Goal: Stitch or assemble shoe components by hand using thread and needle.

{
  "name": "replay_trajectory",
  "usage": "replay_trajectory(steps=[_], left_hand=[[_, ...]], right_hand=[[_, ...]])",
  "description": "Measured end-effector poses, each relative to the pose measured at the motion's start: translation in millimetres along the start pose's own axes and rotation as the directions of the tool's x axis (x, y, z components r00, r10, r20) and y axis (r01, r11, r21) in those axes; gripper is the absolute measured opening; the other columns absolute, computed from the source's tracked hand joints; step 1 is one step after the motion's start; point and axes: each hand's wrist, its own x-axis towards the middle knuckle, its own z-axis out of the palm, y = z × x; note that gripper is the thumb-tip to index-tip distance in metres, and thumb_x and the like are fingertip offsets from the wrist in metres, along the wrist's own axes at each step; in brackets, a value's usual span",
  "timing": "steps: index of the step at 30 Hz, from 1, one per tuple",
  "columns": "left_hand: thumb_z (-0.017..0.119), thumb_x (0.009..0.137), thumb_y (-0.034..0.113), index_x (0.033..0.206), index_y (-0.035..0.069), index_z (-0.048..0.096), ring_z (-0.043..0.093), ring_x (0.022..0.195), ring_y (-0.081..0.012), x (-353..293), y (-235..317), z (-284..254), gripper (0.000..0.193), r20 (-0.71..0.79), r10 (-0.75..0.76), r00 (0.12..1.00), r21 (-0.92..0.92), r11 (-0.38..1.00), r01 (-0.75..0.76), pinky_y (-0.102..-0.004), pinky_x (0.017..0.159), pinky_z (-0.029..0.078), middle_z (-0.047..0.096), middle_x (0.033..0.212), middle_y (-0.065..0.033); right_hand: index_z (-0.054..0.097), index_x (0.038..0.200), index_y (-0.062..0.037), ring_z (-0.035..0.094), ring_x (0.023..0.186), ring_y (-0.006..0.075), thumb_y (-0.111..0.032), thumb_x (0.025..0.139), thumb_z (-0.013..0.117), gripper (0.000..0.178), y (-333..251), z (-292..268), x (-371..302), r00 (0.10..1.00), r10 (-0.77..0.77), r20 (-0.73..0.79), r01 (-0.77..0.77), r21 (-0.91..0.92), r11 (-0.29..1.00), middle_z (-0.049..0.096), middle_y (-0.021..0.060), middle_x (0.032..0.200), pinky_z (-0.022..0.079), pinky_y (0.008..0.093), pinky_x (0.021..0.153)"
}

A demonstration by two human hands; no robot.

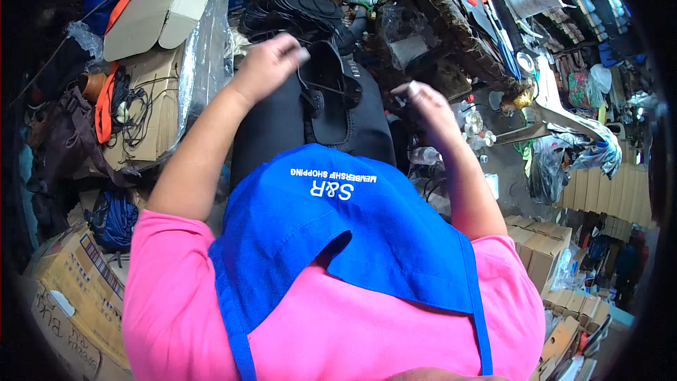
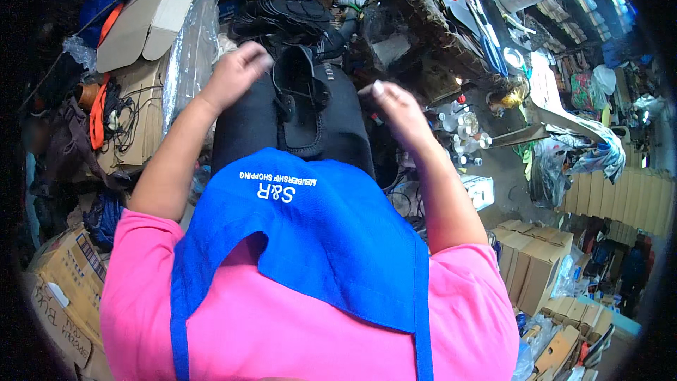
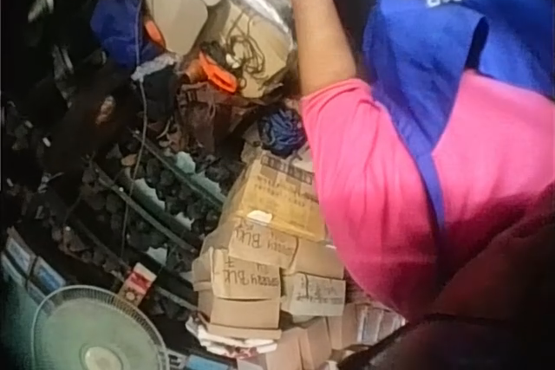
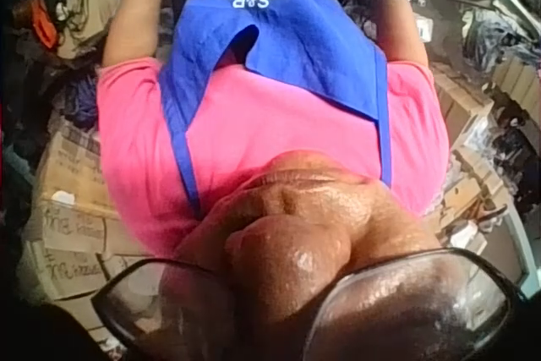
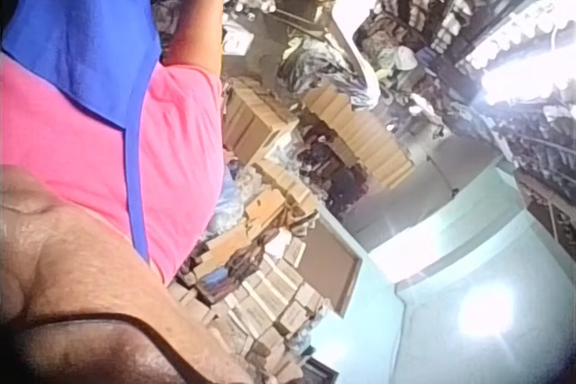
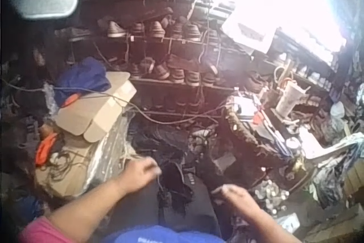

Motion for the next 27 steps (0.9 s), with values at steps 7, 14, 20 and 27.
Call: replay_trajectory(steps=[7,14,20,27], left_hand=[[0.066,0.080,0.028,0.070,0.006,0.056,0.058,0.071,-0.0297,-6.6,3.0,12.7,0.026,0.304,0.334,0.892,0.560,0.695,-0.451,-0.0405,0.064,0.048,0.054,0.072,-0.0103],[0.067,0.078,0.030,0.067,0.008,0.054,0.057,0.067,-0.0298,-17.3,-23.3,13.5,0.028,0.236,0.390,0.890,0.565,0.690,-0.453,-0.0400,0.060,0.047,0.053,0.071,-0.0097],[0.066,0.079,0.032,0.066,0.009,0.053,0.058,0.067,-0.0302,-24.6,-31.2,8.1,0.029,0.179,0.368,0.912,0.572,0.715,-0.401,-0.0404,0.059,0.048,0.053,0.069,-0.0093],[0.060,0.086,0.017,0.094,0.004,0.059,0.059,0.076,-0.0231,-31.2,-9.0,-3.6,0.015,-0.075,0.155,0.985,0.314,0.941,-0.124,-0.0342,0.067,0.047,0.059,0.089,-0.0133]], right_hand=[[0.065,0.087,0.0002,0.061,0.077,0.0387,-0.041,0.090,0.051,0.044,18.1,-5.7,-23.3,0.997,0.013,0.079,0.059,-0.832,0.552,0.063,0.0216,0.077,0.048,0.0451,0.070],[0.056,0.066,-0.0067,0.059,0.066,0.0302,-0.033,0.090,0.052,0.036,51.5,-8.4,-30.0,0.910,-0.345,0.231,0.344,-0.885,0.315,0.059,0.0112,0.064,0.041,0.0408,0.064],[0.054,0.066,-0.0082,0.058,0.065,0.0293,-0.034,0.090,0.052,0.035,59.3,-13.9,-21.7,0.887,-0.376,0.269,0.388,-0.875,0.289,0.059,0.0102,0.065,0.040,0.0394,0.065],[0.055,0.119,-0.0060,0.056,0.080,0.0146,-0.026,0.088,0.057,0.036,53.2,-13.0,-24.6,0.997,-0.064,0.043,0.069,-0.139,0.988,0.061,0.0042,0.089,0.042,0.0284,0.074]])
